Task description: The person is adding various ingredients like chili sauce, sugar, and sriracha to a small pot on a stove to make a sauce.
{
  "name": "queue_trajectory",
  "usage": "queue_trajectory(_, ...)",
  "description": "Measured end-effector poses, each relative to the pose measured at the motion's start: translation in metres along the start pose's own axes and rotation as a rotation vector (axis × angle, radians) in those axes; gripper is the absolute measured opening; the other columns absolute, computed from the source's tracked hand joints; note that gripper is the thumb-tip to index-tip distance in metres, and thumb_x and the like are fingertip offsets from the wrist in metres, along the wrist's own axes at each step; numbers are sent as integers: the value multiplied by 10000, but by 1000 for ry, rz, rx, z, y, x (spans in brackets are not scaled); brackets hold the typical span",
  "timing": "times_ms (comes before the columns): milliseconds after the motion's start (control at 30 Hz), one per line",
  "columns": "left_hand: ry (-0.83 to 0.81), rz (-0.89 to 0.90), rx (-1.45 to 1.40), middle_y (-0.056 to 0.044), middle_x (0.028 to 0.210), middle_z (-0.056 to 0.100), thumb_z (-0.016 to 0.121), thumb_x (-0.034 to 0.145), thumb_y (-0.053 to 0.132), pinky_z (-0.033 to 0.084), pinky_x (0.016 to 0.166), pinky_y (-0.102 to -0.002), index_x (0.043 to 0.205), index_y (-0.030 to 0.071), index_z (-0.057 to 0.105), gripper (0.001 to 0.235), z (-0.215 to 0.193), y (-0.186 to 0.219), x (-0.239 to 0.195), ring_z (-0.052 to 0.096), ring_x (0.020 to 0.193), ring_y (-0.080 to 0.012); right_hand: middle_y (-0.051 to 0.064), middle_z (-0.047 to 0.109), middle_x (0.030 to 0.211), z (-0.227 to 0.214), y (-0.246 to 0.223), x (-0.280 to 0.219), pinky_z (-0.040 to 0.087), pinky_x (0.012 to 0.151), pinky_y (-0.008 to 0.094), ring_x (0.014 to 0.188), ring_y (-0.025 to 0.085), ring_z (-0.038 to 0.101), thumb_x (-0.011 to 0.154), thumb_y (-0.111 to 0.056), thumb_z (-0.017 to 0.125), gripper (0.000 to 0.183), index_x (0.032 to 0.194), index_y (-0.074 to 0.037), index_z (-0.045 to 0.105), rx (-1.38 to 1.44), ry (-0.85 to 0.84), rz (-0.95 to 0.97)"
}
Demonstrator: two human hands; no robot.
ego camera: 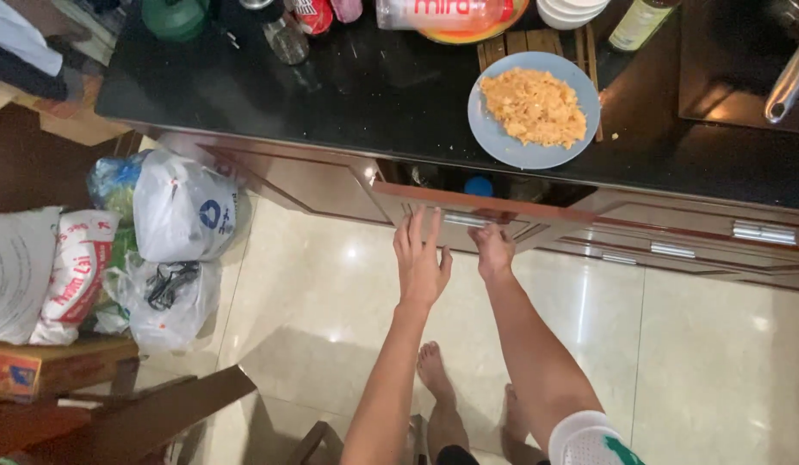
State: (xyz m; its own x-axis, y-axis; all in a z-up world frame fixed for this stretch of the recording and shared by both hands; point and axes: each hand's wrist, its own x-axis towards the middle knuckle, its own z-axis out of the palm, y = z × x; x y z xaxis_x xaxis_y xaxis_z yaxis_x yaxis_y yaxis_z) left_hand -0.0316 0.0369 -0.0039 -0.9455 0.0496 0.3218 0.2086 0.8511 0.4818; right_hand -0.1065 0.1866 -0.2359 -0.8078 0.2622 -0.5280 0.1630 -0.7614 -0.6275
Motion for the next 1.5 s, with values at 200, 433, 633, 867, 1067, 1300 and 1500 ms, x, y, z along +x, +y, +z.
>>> queue_trajectory(200, 76, 81, 120, -126, 1557, 408, 731, 855, 234, 182, 1202, -627, 1454, 108, 527, 645, -15, 15, -23, 344, 1403, -429, 136, 614, 913, -57, 18, -71, 558, 735, 366, 783, 201, 620, 1076, -86, 621, 131, 1036, 18, 552, -247, -41, -53)
queue_trajectory(433, 33, 61, -11, -105, 1297, 567, 769, 875, 346, 189, 1260, -610, 1244, 104, 653, 456, -35, 14, -78, 466, 1332, -333, 109, 679, 897, -37, -154, -293, 528, 626, 321, 693, 173, 656, 933, -19, 689, 134, 1066, -13, 682, -1149, -392, -625)
queue_trajectory(633, -1, -4, -73, -148, 1259, 537, 790, 833, 372, 209, 1251, -605, 1203, 80, 651, 491, -49, 20, -135, 453, 1313, -370, 146, 664, 992, -32, -232, -309, 526, 815, 410, 929, 323, 635, 888, -27, 737, 161, 1037, -12, 677, -1410, -408, -1018)
queue_trajectory(867, 64, -82, -26, -137, 1296, 539, 757, 838, 405, 195, 1256, -637, 1182, 97, 627, 480, -48, 27, -200, 449, 1347, -367, 116, 656, 864, -53, -229, -309, 524, 733, 426, 850, 325, 626, 874, -126, 737, 123, 954, -32, 726, -1607, -699, -735)
queue_trajectory(1067, 58, -184, -3, -147, 1395, 522, 684, 830, 447, 151, 1253, -650, 1241, 75, 601, 561, -62, 41, -233, 404, 1425, -389, 120, 643, 841, -81, -207, -327, 542, 723, 413, 826, 312, 641, 905, -139, 687, 113, 942, -35, 708, -1560, -816, -632)
queue_trajectory(1300, 90, -238, 51, -174, 1466, 488, 526, 928, 612, 117, 1267, -647, 1291, 59, 590, 665, -61, 47, -264, 360, 1466, -396, 113, 648, 838, -101, -193, -342, 546, 708, 408, 781, 313, 652, 877, -151, 713, 123, 945, -49, 710, -1468, -826, -680)
queue_trajectory(1500, 103, -214, 77, -201, 1530, 431, 481, 959, 636, 110, 1266, -655, 1378, 41, 526, 728, -59, 44, -270, 328, 1493, -410, 142, 644, 999, -104, -194, -340, 487, 917, 492, 1002, 347, 612, 842, -203, 749, 304, 1087, -32, 692, -1538, -821, -747)
